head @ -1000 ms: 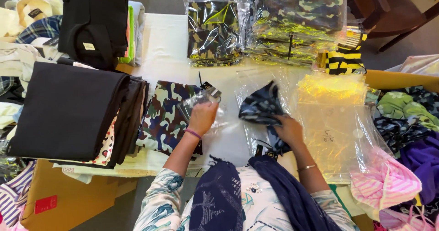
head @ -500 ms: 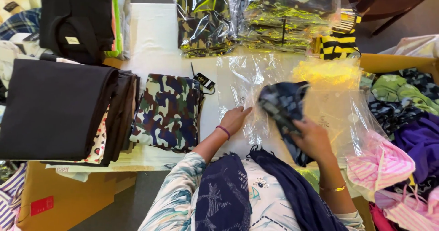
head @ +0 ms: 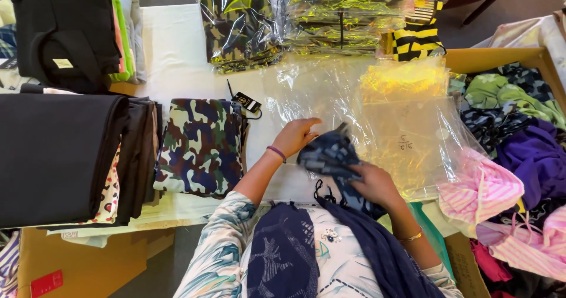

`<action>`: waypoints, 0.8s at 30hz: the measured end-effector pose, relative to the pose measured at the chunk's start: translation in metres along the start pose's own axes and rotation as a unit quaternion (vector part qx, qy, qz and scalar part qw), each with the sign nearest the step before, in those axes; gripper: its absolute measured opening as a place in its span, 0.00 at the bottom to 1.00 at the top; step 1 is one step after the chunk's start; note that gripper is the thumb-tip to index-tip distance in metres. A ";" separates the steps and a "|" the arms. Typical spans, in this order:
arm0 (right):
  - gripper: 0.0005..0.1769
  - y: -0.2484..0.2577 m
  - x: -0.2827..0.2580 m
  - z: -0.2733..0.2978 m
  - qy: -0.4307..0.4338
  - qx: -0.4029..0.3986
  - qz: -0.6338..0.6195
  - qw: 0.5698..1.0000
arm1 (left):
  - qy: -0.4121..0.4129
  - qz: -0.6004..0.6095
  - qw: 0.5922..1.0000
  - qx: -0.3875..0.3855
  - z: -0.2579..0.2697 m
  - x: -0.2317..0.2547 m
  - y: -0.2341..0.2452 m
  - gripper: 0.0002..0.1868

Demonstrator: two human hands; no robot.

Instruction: Folding camouflage patterns clothes and placing them into plastic bags on a table.

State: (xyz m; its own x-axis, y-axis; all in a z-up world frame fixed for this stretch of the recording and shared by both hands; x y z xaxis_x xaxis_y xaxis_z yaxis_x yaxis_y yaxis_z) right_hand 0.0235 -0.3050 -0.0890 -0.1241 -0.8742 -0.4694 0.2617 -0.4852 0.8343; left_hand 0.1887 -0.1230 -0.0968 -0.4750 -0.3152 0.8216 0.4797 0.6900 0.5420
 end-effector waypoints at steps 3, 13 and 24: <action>0.19 0.012 -0.017 0.004 -0.043 0.060 0.068 0.995 | -0.047 -0.013 0.999 0.010 0.006 0.007 -0.006 0.14; 0.22 -0.026 -0.017 -0.048 -0.029 0.067 -0.021 0.997 | -0.054 -0.005 0.997 0.050 0.021 0.065 -0.024 0.11; 0.35 -0.140 0.049 -0.124 0.143 0.070 -0.629 0.761 | -0.092 0.036 0.994 0.045 0.033 0.122 -0.043 0.13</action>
State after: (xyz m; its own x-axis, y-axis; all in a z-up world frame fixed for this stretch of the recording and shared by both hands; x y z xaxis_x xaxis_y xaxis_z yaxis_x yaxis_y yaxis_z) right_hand 0.0996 -0.2772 -0.2647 0.0267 0.3133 -0.9493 0.0019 -0.9496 -0.3134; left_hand 0.0856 -0.1696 -0.0259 -0.5732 -0.1438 0.8067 0.4532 0.7645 0.4584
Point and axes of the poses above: each hand's wrist, its own z-axis away from the middle knuckle, its own y-axis out of the back of the hand, x = y × z, the point moved 8 cm from there along -z, towards the middle knuckle
